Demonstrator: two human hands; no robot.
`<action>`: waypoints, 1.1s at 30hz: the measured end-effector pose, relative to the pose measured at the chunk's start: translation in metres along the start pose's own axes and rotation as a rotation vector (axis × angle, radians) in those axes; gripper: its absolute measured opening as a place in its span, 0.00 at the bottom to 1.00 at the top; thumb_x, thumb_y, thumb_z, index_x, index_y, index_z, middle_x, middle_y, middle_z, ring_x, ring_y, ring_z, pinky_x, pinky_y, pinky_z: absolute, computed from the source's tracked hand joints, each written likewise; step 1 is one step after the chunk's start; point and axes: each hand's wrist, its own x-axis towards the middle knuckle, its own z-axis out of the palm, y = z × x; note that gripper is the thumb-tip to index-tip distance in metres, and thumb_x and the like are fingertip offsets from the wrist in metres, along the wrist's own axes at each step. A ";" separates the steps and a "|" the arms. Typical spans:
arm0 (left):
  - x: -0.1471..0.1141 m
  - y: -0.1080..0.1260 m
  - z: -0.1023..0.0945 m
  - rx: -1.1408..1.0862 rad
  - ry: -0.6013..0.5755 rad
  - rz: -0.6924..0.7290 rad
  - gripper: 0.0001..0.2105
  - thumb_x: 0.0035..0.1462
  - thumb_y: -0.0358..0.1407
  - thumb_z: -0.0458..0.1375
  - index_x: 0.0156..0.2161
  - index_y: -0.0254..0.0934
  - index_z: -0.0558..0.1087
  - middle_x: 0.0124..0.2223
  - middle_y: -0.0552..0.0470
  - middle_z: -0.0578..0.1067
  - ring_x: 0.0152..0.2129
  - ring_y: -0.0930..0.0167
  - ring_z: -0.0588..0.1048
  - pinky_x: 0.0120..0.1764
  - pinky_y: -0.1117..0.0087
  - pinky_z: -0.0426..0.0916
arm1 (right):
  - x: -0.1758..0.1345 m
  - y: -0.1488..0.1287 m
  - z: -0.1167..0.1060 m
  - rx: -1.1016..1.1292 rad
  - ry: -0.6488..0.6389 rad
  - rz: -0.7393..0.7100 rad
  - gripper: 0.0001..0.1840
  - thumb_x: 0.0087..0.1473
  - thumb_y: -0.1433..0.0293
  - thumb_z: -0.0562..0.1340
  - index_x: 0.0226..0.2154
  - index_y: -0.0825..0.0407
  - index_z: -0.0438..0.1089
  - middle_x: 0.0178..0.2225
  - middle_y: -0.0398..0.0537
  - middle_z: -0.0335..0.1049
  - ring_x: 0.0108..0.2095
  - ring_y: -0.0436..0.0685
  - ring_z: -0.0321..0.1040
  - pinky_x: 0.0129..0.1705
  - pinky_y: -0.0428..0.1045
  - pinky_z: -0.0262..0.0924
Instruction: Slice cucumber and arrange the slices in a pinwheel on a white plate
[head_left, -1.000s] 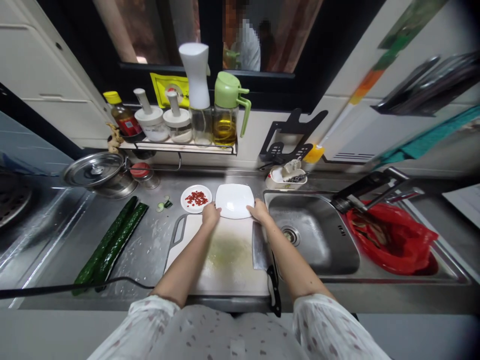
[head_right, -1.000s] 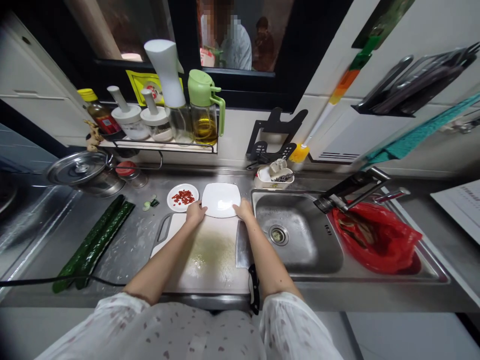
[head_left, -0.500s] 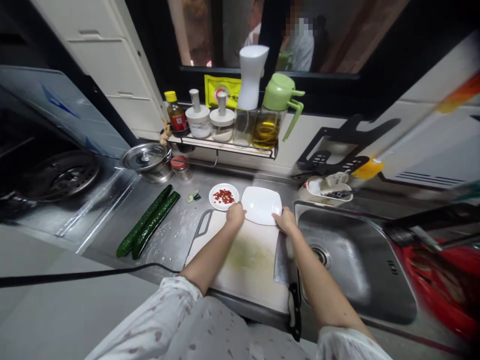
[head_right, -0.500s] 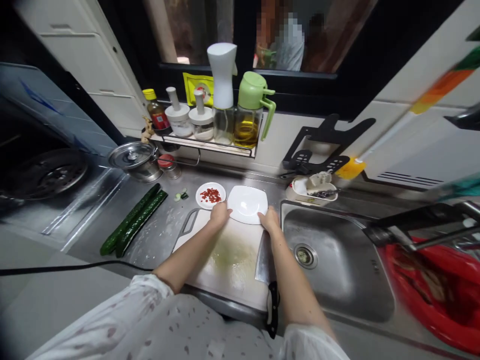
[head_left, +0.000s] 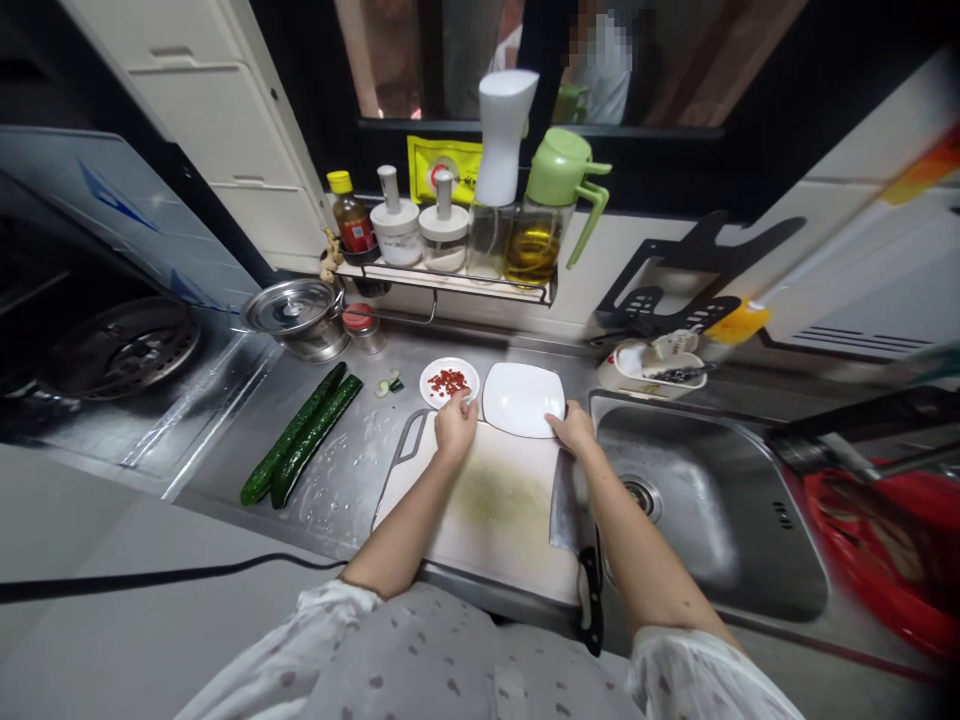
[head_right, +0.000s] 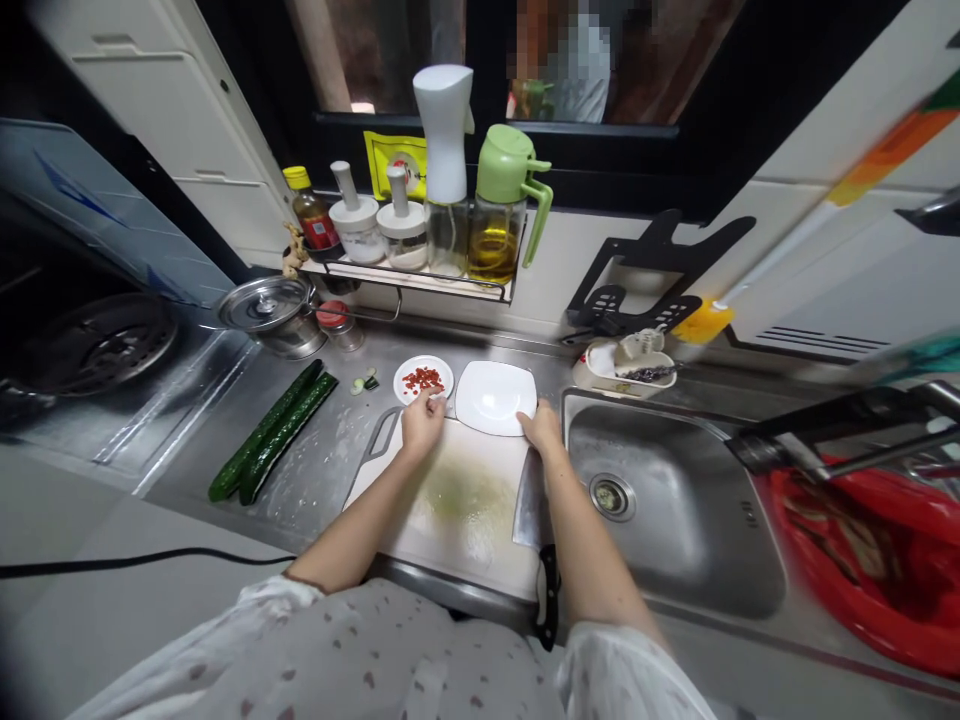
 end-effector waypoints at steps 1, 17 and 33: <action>-0.001 -0.003 -0.003 -0.014 0.021 -0.008 0.16 0.62 0.40 0.51 0.52 0.40 0.72 0.34 0.52 0.77 0.32 0.71 0.75 0.39 0.73 0.64 | -0.003 0.000 -0.002 0.011 0.023 0.003 0.30 0.57 0.61 0.60 0.57 0.63 0.60 0.49 0.65 0.71 0.49 0.64 0.68 0.48 0.50 0.59; 0.033 -0.142 -0.147 0.601 0.218 -0.225 0.22 0.57 0.39 0.55 0.57 0.41 0.67 0.55 0.41 0.66 0.54 0.55 0.63 0.54 0.54 0.57 | -0.147 0.074 -0.012 0.117 0.028 -0.028 0.17 0.51 0.56 0.58 0.38 0.50 0.65 0.27 0.46 0.70 0.30 0.58 0.69 0.31 0.47 0.54; 0.047 -0.172 -0.169 0.797 -0.008 -0.199 0.28 0.57 0.41 0.55 0.62 0.42 0.59 0.51 0.38 0.71 0.48 0.55 0.70 0.46 0.59 0.66 | -0.192 0.069 0.000 -0.073 -0.197 0.104 0.24 0.53 0.57 0.61 0.48 0.52 0.62 0.34 0.50 0.73 0.35 0.60 0.72 0.30 0.47 0.51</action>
